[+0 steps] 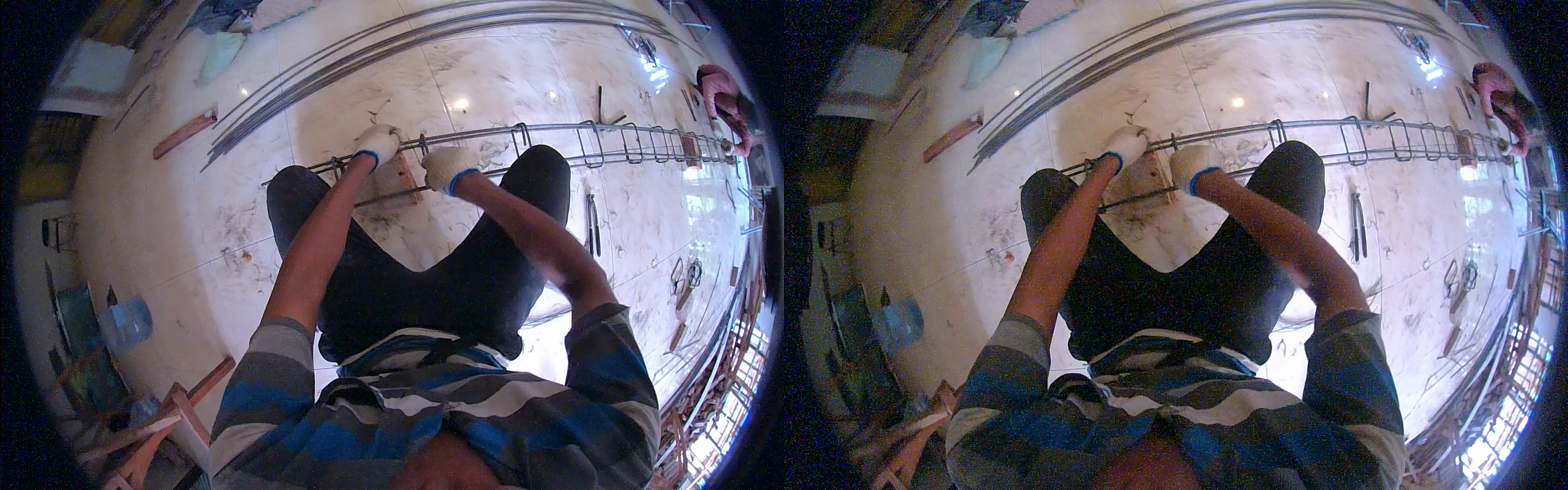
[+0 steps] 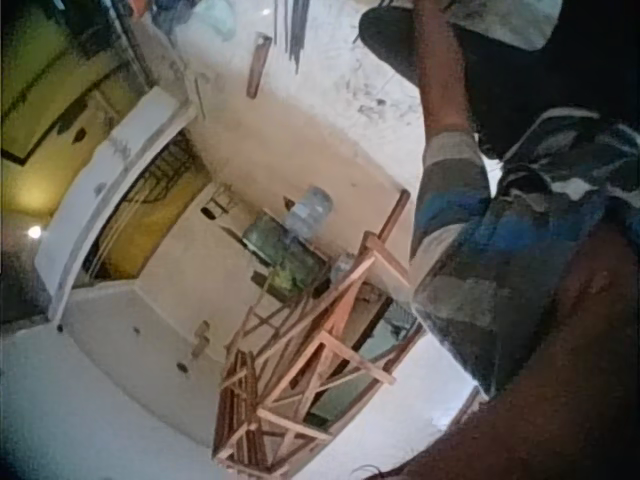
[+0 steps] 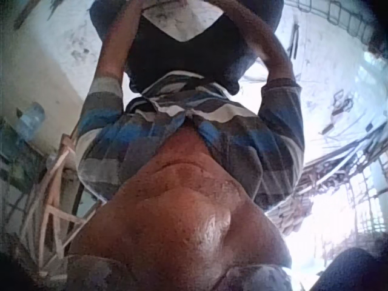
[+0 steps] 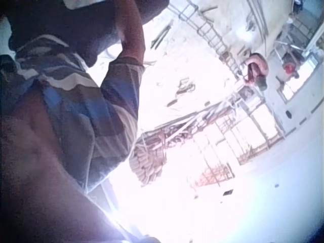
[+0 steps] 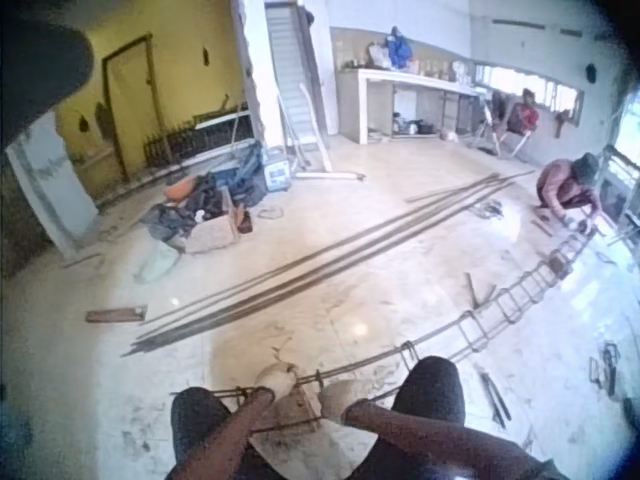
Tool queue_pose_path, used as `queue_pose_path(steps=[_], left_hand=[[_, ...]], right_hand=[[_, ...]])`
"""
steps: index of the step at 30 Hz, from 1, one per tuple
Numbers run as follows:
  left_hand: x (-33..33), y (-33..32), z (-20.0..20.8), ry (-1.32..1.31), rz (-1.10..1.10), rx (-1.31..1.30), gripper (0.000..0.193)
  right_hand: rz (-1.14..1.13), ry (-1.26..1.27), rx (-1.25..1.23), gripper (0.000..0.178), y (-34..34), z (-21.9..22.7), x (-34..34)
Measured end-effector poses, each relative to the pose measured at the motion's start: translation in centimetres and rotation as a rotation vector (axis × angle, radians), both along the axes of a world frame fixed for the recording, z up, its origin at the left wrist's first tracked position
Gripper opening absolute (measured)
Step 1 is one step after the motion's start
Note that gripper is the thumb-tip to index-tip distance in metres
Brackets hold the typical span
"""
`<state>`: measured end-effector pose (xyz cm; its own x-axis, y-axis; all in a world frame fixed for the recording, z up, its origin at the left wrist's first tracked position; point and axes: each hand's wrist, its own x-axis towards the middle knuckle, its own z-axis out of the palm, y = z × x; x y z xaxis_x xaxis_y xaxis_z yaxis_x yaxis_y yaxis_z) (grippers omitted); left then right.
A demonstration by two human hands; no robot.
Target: The person sits on the floor and assembles a metal frame by tying thin wires around the intersections of metal rods. They use pliers to twist and secure the wires, working methodically along the length of the frame.
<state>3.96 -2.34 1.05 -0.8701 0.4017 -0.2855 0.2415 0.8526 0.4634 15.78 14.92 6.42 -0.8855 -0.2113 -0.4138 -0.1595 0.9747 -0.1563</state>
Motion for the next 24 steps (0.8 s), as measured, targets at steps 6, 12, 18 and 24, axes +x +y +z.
queue_pose_path(steps=[6, 12, 18, 24], left_hand=[[-1.8, 4.3, -2.5, -0.289, -0.073, 0.025, 0.037], [-3.2, 4.7, -5.1, -0.331, 0.103, 0.250, 0.033], [-1.0, 4.5, -2.8, -0.355, 0.242, 0.471, 0.027], [0.4, 3.8, -1.1, -0.275, 0.204, 0.455, 0.028]], right_hand=[[-0.081, 0.132, 0.052, 0.020, -0.2, -0.5, 1.5], [-0.158, 0.288, -0.043, 0.016, -0.6, -1.7, 1.7], [-0.162, 0.330, -0.017, 0.021, -1.3, -0.9, 2.0], [-0.057, 0.277, 0.016, 0.022, -1.4, 0.6, 2.0]])
